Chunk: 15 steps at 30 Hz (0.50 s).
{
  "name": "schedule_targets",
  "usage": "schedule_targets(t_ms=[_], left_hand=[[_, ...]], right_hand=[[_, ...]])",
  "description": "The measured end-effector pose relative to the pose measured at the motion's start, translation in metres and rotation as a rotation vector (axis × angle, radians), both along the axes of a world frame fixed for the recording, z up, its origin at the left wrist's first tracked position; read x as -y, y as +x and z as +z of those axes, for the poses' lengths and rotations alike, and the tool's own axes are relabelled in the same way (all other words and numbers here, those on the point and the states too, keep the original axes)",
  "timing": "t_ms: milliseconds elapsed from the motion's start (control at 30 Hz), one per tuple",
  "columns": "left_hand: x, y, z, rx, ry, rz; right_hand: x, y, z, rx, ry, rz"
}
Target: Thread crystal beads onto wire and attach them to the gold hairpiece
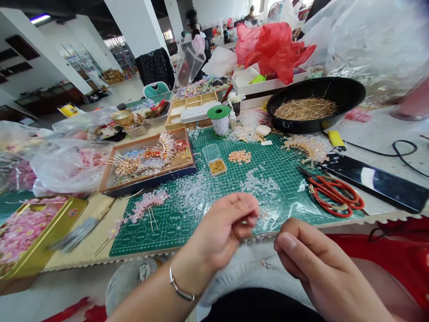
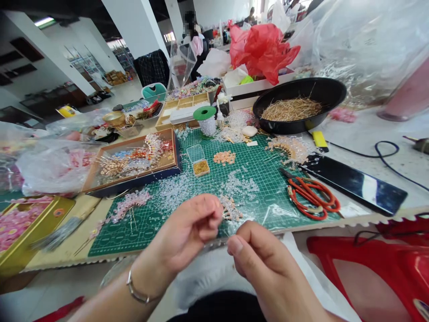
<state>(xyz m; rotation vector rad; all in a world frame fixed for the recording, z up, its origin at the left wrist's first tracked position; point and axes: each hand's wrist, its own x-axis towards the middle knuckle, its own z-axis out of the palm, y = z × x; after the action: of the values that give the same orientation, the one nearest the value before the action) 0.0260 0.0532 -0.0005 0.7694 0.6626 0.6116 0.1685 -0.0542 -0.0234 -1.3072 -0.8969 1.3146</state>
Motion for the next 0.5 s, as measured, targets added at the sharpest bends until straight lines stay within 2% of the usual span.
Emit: schedule_targets(t_ms=[67, 167, 367, 500], left_hand=[[0.025, -0.007, -0.008, 0.050, -0.171, 0.028], [0.042, -0.014, -0.013, 0.087, -0.262, 0.068], [0.050, -0.020, -0.005, 0.143, -0.260, 0.073], [0.055, -0.020, -0.005, 0.162, -0.249, 0.063]], right_hand=[[0.002, -0.007, -0.001, -0.015, 0.024, -0.008], [0.006, -0.017, -0.002, -0.044, 0.038, -0.010], [0.014, -0.024, 0.002, -0.018, 0.036, 0.010], [0.015, -0.026, 0.005, -0.028, 0.052, 0.004]])
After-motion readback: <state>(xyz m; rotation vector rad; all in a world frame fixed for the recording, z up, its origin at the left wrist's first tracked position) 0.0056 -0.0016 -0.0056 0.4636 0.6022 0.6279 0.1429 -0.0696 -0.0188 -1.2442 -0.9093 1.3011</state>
